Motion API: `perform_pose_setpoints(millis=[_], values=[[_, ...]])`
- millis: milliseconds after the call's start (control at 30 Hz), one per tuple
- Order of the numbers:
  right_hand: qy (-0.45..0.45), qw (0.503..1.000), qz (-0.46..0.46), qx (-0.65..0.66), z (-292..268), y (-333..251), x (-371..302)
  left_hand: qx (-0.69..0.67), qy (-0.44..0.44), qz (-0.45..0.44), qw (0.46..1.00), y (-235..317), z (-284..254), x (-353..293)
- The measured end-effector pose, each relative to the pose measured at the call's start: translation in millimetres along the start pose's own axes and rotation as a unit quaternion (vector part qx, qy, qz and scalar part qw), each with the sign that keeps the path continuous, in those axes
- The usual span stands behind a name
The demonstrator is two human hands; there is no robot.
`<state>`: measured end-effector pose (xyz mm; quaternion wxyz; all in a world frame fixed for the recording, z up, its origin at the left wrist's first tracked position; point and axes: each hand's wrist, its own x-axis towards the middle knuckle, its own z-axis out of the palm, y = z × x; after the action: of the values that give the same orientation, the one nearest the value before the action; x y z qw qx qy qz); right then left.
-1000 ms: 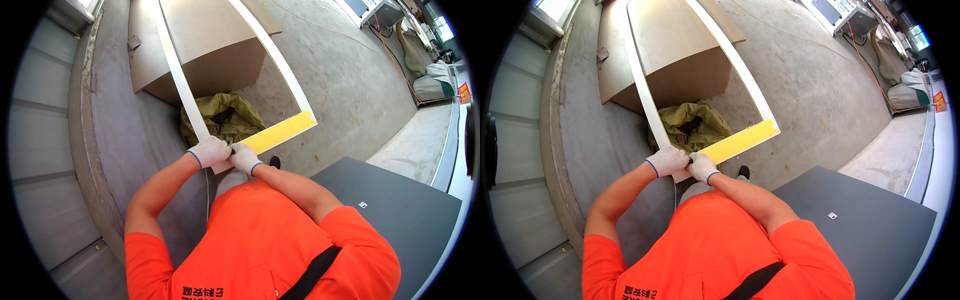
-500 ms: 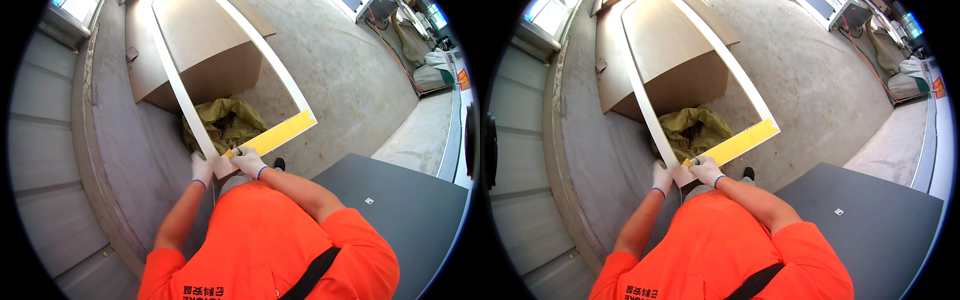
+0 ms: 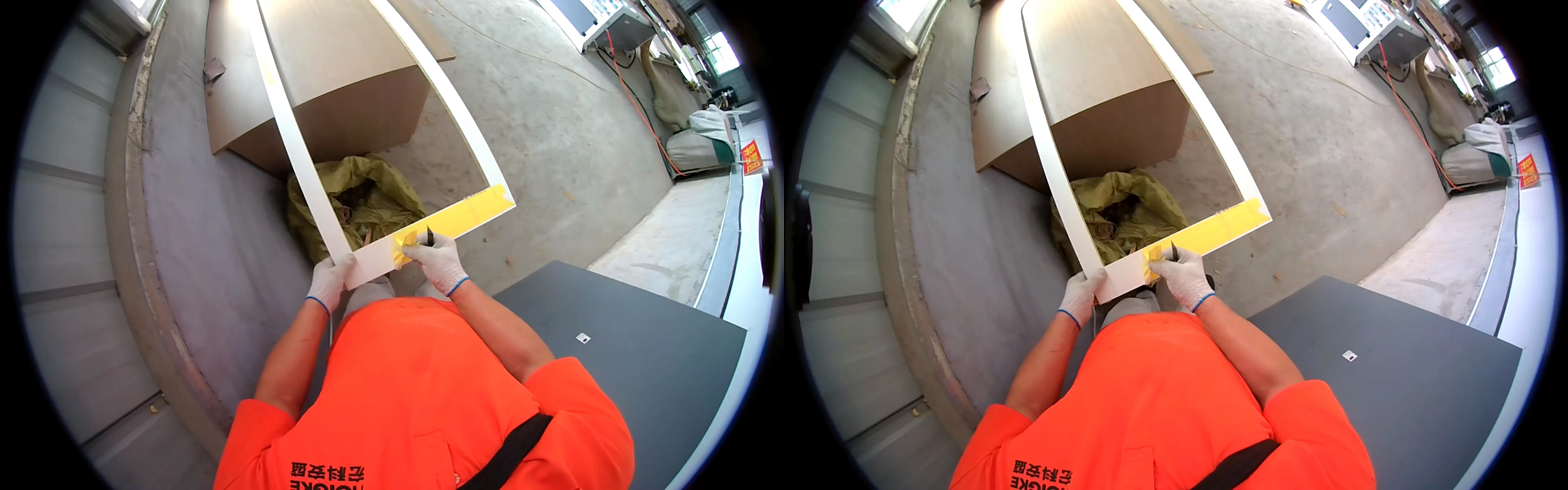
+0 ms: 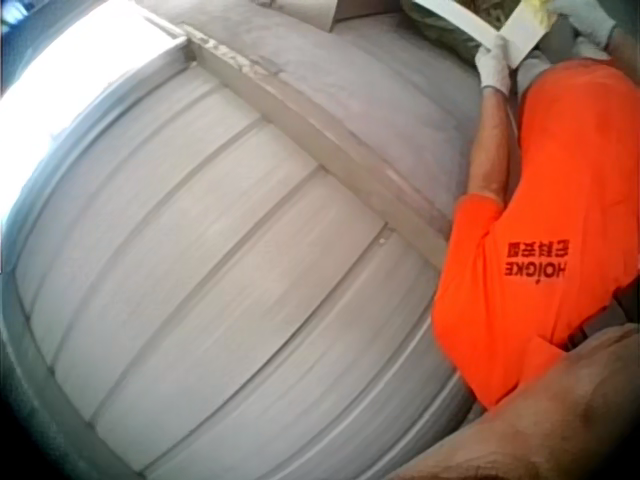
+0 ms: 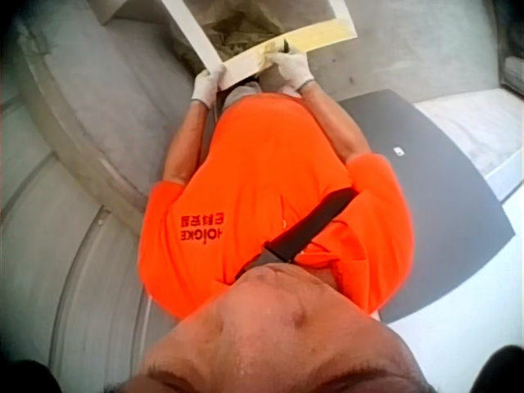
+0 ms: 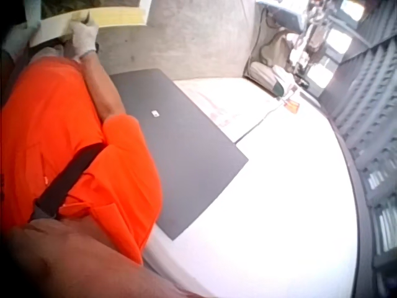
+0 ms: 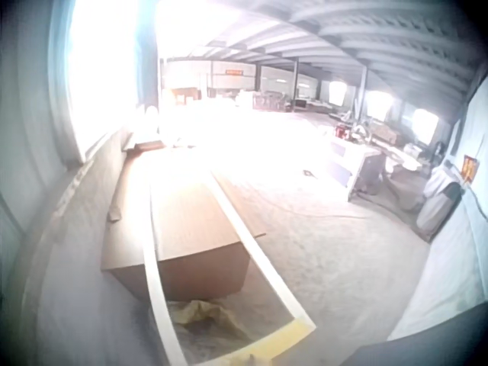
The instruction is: The person applies yellow tape to the edges of a white wooden frame, then uses a utility knife to trim the excess tape. They subsequently sand the edges of the frame using a sanding block and sandpaper to smooth the surface.
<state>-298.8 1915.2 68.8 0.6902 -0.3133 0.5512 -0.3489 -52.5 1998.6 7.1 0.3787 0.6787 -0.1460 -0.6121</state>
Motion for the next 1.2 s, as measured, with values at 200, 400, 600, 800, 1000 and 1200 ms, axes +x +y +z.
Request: perform_pose_setpoints(millis=[200, 400, 600, 800, 1000, 1200], values=[[0.036, 0.996, -0.003, 0.081, -32.1, -48.8, -6.5, 0.000, 0.025, 0.013, 1.000, -9.4, -5.0, 7.5], [0.115, 0.983, -0.043, 0.139, -95.5, -104.4, -26.7, -0.001, 0.026, 0.022, 0.999, -13.5, -2.1, 11.2], [0.199, 0.953, -0.103, 0.206, -163.7, -153.8, -43.9, -0.012, 0.041, 0.025, 0.999, -14.6, 0.9, 10.2], [0.216, 0.929, -0.179, 0.242, -239.4, -198.7, -49.9, -0.012, 0.032, 0.035, 0.999, -16.2, 3.4, 13.4], [0.256, 0.898, -0.230, 0.273, -286.8, -250.8, -54.1, -0.009, 0.040, 0.026, 0.999, -15.9, 0.7, 11.1], [0.255, 0.891, -0.263, 0.270, -332.9, -288.6, -54.0, 0.001, 0.047, 0.016, 0.999, -14.3, 3.3, 11.9]])
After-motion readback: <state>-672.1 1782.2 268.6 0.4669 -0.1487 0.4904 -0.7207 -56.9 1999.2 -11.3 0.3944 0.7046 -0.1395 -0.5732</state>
